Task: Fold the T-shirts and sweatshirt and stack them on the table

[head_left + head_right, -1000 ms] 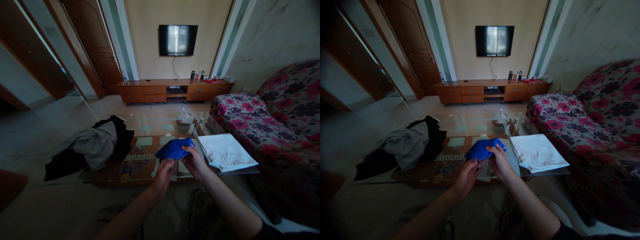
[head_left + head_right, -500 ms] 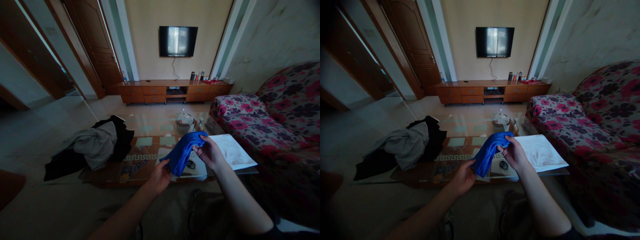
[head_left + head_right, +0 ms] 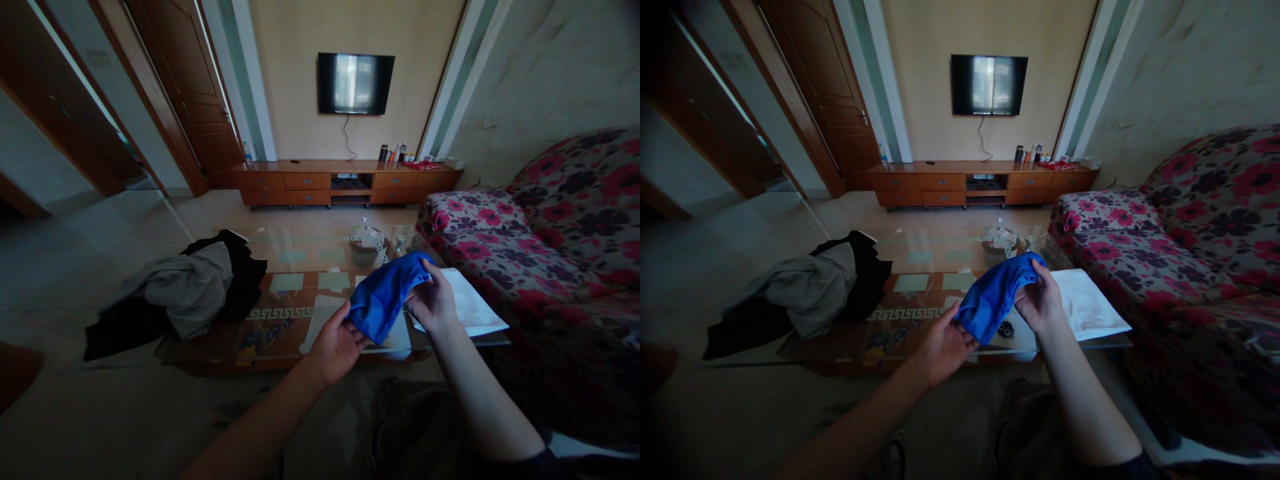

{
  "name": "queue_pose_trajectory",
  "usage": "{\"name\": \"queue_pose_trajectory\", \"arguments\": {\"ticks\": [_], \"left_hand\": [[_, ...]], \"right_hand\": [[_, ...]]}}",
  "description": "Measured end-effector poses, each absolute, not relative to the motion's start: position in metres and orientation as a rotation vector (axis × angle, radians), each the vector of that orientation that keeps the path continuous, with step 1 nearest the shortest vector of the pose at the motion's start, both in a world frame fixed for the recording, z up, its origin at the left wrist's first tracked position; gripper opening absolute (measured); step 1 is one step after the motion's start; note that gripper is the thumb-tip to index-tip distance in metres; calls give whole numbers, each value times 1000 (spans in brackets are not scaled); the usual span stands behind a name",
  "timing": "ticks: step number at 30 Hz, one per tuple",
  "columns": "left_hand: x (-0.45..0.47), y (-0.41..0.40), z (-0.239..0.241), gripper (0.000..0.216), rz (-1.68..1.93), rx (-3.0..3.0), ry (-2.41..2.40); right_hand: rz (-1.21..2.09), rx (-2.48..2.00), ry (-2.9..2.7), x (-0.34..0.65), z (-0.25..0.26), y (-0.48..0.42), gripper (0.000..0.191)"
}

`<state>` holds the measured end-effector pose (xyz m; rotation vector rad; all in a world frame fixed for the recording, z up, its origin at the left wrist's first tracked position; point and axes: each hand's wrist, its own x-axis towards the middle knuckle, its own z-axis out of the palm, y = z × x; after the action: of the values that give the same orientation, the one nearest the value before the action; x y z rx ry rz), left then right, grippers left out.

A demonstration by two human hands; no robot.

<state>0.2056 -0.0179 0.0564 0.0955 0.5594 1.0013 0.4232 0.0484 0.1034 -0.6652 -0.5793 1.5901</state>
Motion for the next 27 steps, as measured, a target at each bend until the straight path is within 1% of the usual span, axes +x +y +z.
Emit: {"name": "queue_pose_trajectory", "arguments": {"ticks": [6,9,14,17,19,21,23,25,27], "left_hand": [[206,-20,50,20,1105,130,714],[201,-23,49,22,1154,135,727],[194,-24,50,39,1231,137,769],[191,-22,54,63,1300,147,839],[188,-20,57,72,1338,176,848],[186,-18,59,65,1347,228,829],[185,-17,59,49,1342,270,818],[187,-17,57,37,1340,302,818],[189,-18,54,33,1346,339,808]], "right_hand": [[1666,-583,-470,414,85,57,17],[1722,-558,-474,410,74,60,20],[1741,-674,-501,403,56,67,20],[1694,-740,-472,399,48,73,20],[1675,-773,-436,397,45,75,17],[1686,-791,-415,394,44,75,14],[1695,-809,-425,392,44,72,14],[1661,-840,-461,389,45,69,17],[1585,-880,-513,386,46,66,26]]}}
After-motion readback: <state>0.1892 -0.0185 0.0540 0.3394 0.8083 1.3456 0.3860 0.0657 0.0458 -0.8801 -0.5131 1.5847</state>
